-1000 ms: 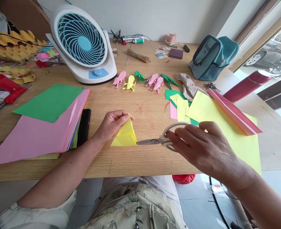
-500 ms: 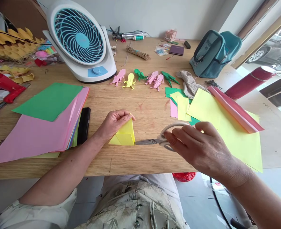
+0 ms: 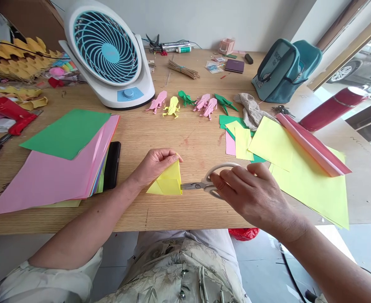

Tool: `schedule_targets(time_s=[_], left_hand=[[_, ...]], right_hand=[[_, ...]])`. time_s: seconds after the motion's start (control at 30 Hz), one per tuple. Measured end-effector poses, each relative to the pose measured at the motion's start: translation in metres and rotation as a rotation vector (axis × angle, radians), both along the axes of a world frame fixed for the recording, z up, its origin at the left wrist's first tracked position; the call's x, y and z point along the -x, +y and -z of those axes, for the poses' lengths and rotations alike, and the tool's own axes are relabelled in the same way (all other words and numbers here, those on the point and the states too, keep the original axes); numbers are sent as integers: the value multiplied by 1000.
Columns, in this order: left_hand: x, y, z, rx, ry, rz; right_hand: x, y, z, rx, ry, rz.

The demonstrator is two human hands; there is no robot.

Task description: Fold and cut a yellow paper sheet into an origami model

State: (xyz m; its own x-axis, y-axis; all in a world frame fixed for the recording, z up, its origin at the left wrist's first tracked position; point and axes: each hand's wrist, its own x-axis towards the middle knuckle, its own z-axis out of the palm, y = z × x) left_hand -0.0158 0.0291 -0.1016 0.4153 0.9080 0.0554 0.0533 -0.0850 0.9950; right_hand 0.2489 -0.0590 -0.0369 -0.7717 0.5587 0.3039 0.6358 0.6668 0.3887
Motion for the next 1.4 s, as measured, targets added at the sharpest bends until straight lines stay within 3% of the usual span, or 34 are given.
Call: schedule_targets(time_s=[0.3, 0.6, 0.8, 0.97, 1.07, 1.13, 1.23, 1.3, 1.37, 1.4], left_hand=[[-1, -1, 1, -60, 41, 20], [1, 3, 4, -50, 10, -22], [8, 14, 7, -27, -76, -212], [8, 15, 7, -14, -196, -257], [7, 13, 8, -41, -229, -288], [6, 11, 8, -70, -260, -316], [4, 7, 6, -124, -302, -368], [1, 4, 5, -151, -319, -399], [-1, -1, 4, -162, -331, -425], [-2, -3, 3, -161, -335, -435]], right_hand=[[14, 5, 16, 162, 75, -48], [5, 7, 20, 111, 79, 10], [-42, 14, 41, 71, 161, 204], [-99, 21, 74, 95, 201, 456], [-116, 22, 81, 126, 263, 558], [-107, 20, 77, 120, 322, 601], [-57, 16, 60, 177, 593, 529], [-8, 15, 50, 427, 878, 408], [39, 16, 44, 758, 1025, 321], [59, 18, 43, 833, 1098, 284]])
